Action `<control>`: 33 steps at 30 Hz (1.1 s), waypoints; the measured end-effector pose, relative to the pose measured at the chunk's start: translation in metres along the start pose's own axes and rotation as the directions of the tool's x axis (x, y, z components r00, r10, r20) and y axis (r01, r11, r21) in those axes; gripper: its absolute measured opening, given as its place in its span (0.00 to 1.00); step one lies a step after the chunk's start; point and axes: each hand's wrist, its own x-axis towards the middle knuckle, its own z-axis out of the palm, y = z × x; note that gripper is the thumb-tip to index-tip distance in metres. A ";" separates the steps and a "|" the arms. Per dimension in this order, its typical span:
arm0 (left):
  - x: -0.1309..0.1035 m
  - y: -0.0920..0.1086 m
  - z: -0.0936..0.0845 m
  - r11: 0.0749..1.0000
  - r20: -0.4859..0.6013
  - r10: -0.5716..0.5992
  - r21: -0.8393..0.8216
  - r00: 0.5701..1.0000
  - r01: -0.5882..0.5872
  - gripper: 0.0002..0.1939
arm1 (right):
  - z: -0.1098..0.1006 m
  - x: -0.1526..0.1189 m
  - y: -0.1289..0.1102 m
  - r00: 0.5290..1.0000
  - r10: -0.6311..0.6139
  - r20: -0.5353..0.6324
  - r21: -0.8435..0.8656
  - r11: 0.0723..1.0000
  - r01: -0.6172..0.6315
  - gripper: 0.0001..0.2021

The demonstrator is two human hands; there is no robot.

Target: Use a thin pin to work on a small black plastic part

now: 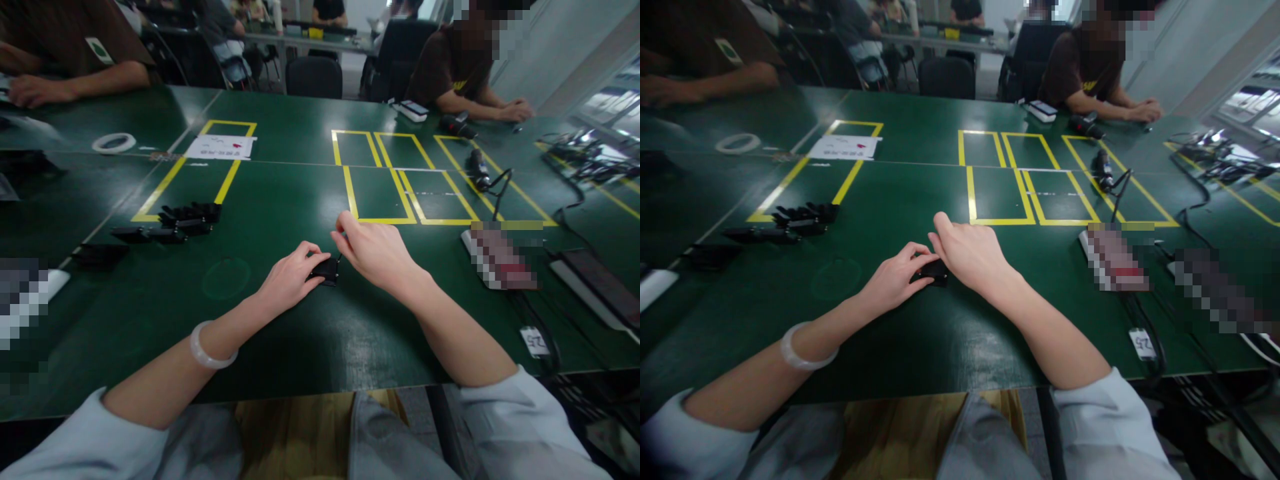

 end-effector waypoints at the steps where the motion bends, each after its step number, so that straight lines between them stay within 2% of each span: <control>1: 0.000 0.000 0.000 1.000 -0.003 0.000 -0.005 1.000 0.000 0.21 | 0.000 0.000 0.000 1.000 0.001 0.009 -0.001 1.000 -0.001 0.17; 4: -0.001 0.000 0.001 1.000 -0.014 0.002 -0.001 1.000 -0.002 0.21 | -0.001 0.000 -0.001 1.000 0.004 0.023 -0.006 1.000 -0.004 0.15; 9: -0.001 -0.001 0.001 1.000 -0.026 0.002 0.028 1.000 -0.001 0.18 | -0.001 -0.001 -0.001 1.000 -0.020 -0.021 0.001 1.000 0.020 0.14; 14: 0.000 0.001 -0.001 0.998 -0.008 -0.011 0.057 1.000 0.011 0.20 | 0.003 0.002 0.000 1.000 -0.003 -0.003 -0.065 0.998 0.003 0.18; 16: 0.000 0.001 -0.001 0.998 -0.011 -0.012 0.059 1.000 0.013 0.21 | 0.004 0.002 0.001 1.000 -0.003 -0.006 -0.076 0.997 0.003 0.17; 22: 0.000 0.001 -0.001 0.997 -0.021 -0.007 0.081 1.000 0.009 0.18 | 0.002 0.000 0.000 0.998 -0.021 -0.056 0.002 1.000 0.021 0.15; 28: 0.000 -0.002 0.002 0.995 -0.031 0.003 0.101 1.000 0.001 0.19 | 0.004 0.003 0.002 1.000 0.003 0.006 -0.061 0.998 -0.003 0.18; 33: 0.002 -0.002 0.000 0.992 -0.029 0.016 0.124 0.999 -0.013 0.20 | 0.008 0.004 0.004 1.000 -0.001 -0.011 -0.025 1.000 0.001 0.15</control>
